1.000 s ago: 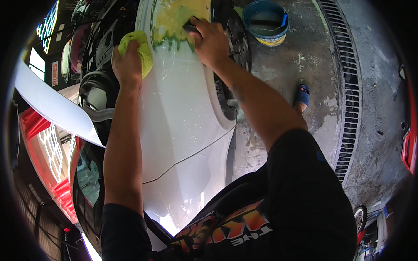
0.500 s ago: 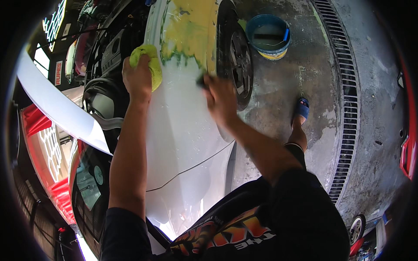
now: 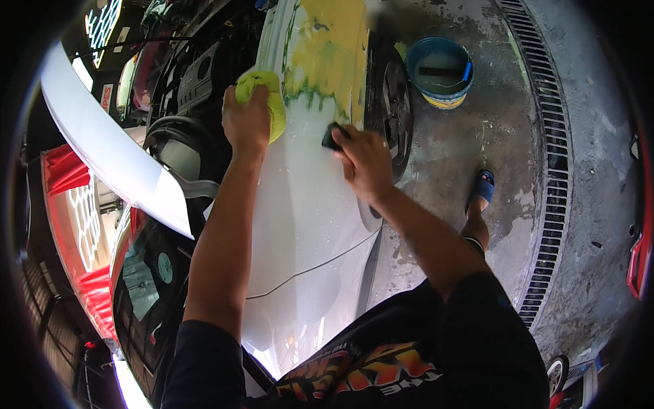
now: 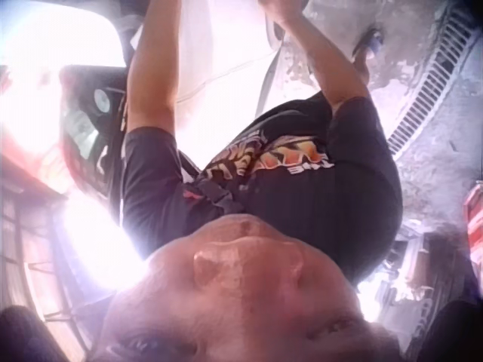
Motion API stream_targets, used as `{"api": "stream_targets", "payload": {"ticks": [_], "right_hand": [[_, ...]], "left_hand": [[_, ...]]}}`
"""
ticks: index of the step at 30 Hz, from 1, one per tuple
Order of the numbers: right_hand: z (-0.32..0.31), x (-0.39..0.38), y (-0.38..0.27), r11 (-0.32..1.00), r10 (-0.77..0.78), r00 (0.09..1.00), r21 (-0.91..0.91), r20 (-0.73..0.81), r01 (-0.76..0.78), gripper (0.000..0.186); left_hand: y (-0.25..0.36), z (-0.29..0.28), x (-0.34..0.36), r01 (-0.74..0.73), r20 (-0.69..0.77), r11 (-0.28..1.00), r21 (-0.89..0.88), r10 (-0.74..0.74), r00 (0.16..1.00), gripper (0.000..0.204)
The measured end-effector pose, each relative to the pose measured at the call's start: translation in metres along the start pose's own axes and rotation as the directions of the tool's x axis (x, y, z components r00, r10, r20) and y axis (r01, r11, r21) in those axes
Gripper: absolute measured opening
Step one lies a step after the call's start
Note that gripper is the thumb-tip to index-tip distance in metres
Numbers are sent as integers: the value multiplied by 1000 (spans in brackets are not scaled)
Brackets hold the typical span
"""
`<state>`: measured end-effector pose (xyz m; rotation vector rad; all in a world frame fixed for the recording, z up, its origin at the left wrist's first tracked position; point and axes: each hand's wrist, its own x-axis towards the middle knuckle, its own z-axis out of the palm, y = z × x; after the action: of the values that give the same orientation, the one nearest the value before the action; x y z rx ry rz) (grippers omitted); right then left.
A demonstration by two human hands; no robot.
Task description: The person wet-sands a patched area on the front fender of a white car using a sanding block and a yellow cloth, frequently dipping the block into a bucket of water.
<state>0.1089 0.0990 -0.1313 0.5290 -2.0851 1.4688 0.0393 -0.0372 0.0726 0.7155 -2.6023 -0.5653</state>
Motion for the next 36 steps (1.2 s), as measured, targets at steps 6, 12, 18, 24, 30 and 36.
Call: {"api": "stream_targets", "payload": {"ticks": [6,12,18,24,30,36], "right_hand": [[23,130,50,949,309,951,-59,-11,-309,40],[10,22,-6,1000,6,1000,2,2,-6,42],[21,128,47,939,333,942,-79,-33,-334,43],[5,27,5,999,31,1000,-31,-4,-31,50],[13,106,44,960,223,974,-164,-38,-226,40],[2,20,3,995,68,997,-69,37,-65,45]], "left_hand": [[-6,2,4,18,4,1000,-13,-18,1000,49],[2,-7,1,49,46,997,57,-52,998,57],[5,0,0,19,41,1000,-2,-19,999,56],[1,-2,1,37,14,999,15,-38,999,55],[4,2,3,60,97,998,29,-63,993,58],[2,-5,1,68,53,997,45,-71,996,59]]}}
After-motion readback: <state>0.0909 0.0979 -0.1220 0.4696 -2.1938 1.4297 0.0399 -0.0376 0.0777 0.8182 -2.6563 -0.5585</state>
